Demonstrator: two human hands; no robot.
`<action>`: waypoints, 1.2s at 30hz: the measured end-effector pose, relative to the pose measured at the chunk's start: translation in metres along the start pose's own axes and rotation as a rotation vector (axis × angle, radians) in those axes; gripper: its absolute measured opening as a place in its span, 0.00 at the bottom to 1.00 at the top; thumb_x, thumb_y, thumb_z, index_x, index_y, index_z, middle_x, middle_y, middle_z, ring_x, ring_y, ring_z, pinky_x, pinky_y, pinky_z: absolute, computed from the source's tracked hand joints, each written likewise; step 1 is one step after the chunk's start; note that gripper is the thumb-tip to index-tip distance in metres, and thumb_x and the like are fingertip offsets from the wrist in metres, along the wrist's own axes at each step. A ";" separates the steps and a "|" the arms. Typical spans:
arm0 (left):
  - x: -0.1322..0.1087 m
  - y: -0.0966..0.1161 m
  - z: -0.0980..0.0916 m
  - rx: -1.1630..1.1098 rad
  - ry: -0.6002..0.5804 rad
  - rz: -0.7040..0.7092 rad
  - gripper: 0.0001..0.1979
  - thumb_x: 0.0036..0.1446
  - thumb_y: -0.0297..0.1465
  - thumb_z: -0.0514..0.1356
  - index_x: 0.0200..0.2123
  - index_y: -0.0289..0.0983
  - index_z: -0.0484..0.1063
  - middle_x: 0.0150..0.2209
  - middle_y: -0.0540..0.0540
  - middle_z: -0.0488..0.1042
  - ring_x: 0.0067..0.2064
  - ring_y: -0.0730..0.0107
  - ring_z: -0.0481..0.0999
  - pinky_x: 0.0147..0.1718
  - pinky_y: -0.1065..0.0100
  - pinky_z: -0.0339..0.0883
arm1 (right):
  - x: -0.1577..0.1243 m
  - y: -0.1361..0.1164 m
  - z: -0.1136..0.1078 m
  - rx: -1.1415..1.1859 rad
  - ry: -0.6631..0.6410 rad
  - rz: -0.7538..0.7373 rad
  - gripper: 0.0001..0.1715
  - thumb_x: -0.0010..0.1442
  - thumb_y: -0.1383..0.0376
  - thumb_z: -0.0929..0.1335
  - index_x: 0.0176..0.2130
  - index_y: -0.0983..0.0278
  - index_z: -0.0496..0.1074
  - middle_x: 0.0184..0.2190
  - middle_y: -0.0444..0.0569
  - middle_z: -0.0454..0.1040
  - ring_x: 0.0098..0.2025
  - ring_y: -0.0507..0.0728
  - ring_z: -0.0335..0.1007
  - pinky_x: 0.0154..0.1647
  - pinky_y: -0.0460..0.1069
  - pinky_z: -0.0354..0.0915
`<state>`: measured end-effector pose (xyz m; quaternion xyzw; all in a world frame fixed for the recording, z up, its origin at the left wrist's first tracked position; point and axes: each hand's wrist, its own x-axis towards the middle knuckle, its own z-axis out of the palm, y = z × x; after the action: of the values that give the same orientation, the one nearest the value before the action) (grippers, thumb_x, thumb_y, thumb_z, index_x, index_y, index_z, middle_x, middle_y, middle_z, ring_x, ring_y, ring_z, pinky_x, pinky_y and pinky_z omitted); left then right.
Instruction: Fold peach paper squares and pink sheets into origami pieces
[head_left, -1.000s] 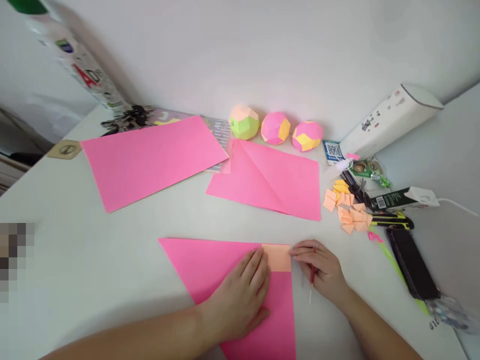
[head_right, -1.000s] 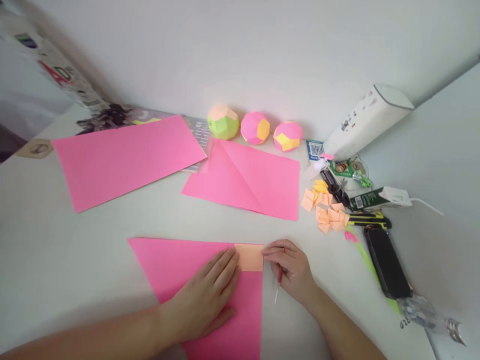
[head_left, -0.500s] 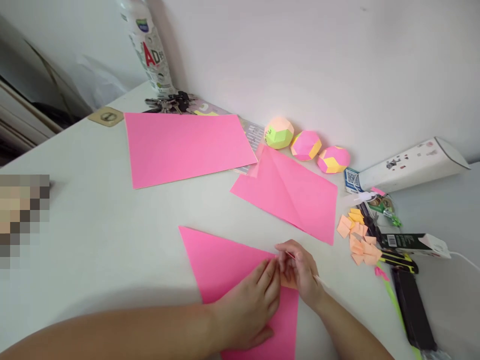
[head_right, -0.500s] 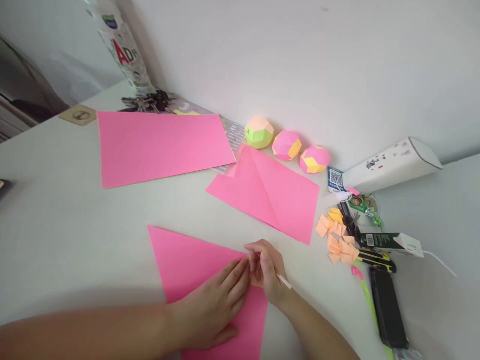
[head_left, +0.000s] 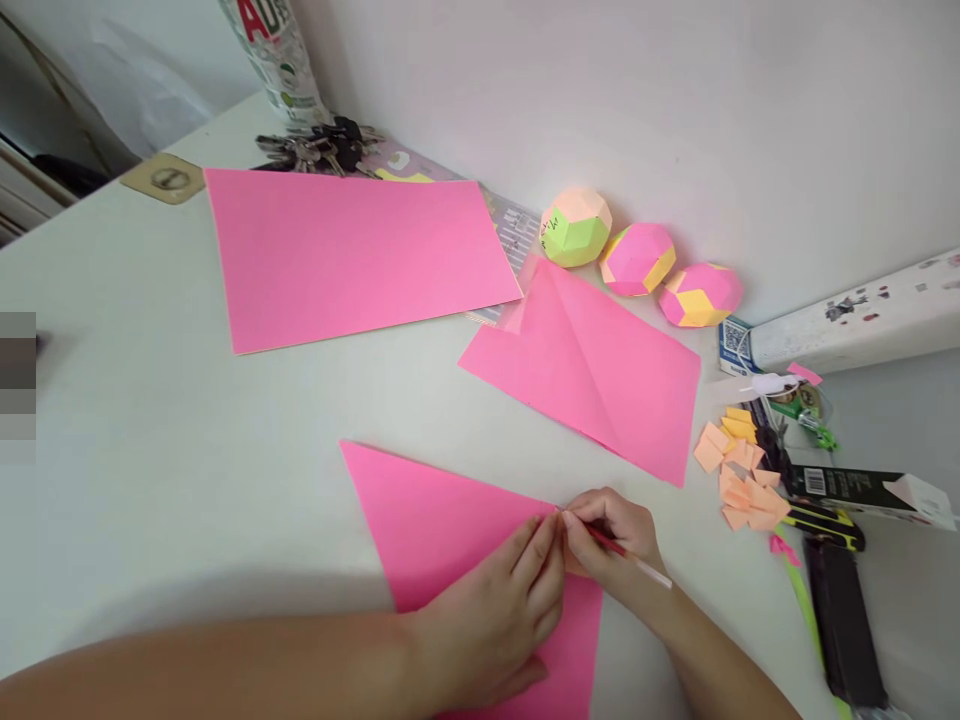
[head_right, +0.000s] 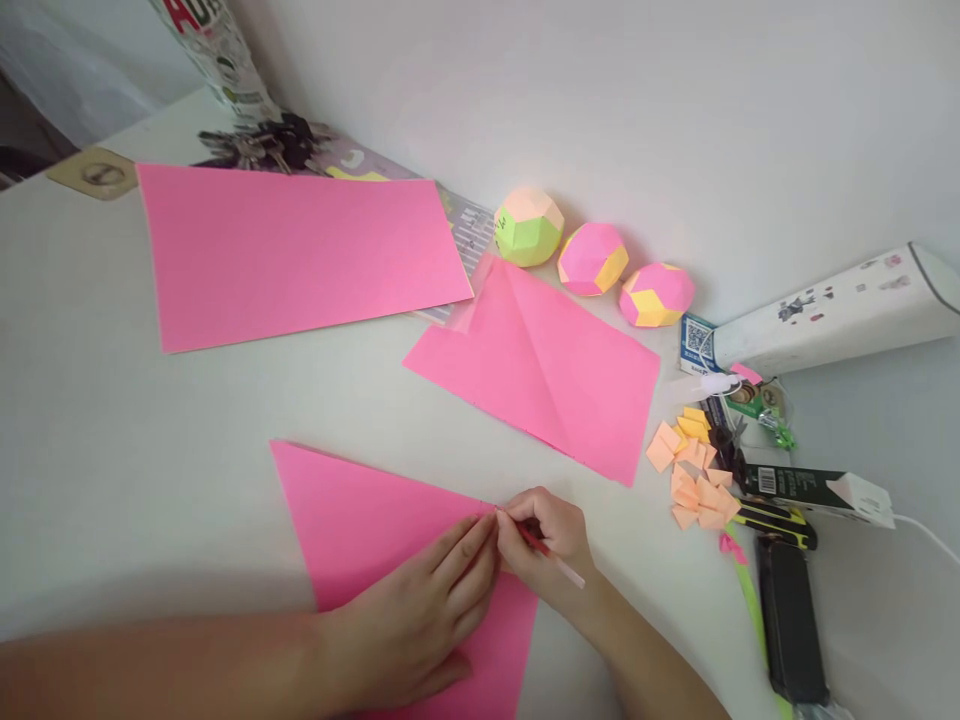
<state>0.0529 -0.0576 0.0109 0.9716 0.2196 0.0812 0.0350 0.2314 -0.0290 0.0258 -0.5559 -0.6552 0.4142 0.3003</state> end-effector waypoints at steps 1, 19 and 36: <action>0.000 0.000 0.000 0.001 0.000 0.000 0.34 0.55 0.52 0.53 0.53 0.30 0.69 0.56 0.32 0.66 0.60 0.41 0.60 0.60 0.47 0.43 | 0.000 0.000 0.000 -0.004 0.000 0.004 0.08 0.58 0.66 0.67 0.27 0.62 0.65 0.23 0.43 0.73 0.22 0.49 0.69 0.21 0.43 0.66; 0.001 0.000 -0.002 0.004 -0.004 -0.011 0.33 0.55 0.52 0.53 0.53 0.32 0.70 0.56 0.34 0.67 0.59 0.42 0.61 0.60 0.48 0.44 | 0.002 0.000 0.000 -0.115 0.016 -0.001 0.09 0.58 0.66 0.67 0.26 0.61 0.65 0.23 0.42 0.72 0.24 0.50 0.68 0.23 0.44 0.66; 0.000 0.000 -0.002 -0.004 -0.012 -0.010 0.32 0.56 0.52 0.52 0.53 0.32 0.70 0.56 0.35 0.67 0.59 0.43 0.62 0.60 0.48 0.44 | 0.002 -0.001 0.000 -0.123 0.013 0.007 0.11 0.58 0.65 0.66 0.25 0.61 0.64 0.23 0.43 0.72 0.23 0.50 0.67 0.22 0.45 0.65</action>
<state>0.0527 -0.0571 0.0132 0.9708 0.2243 0.0757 0.0385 0.2304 -0.0274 0.0266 -0.5784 -0.6754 0.3705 0.2683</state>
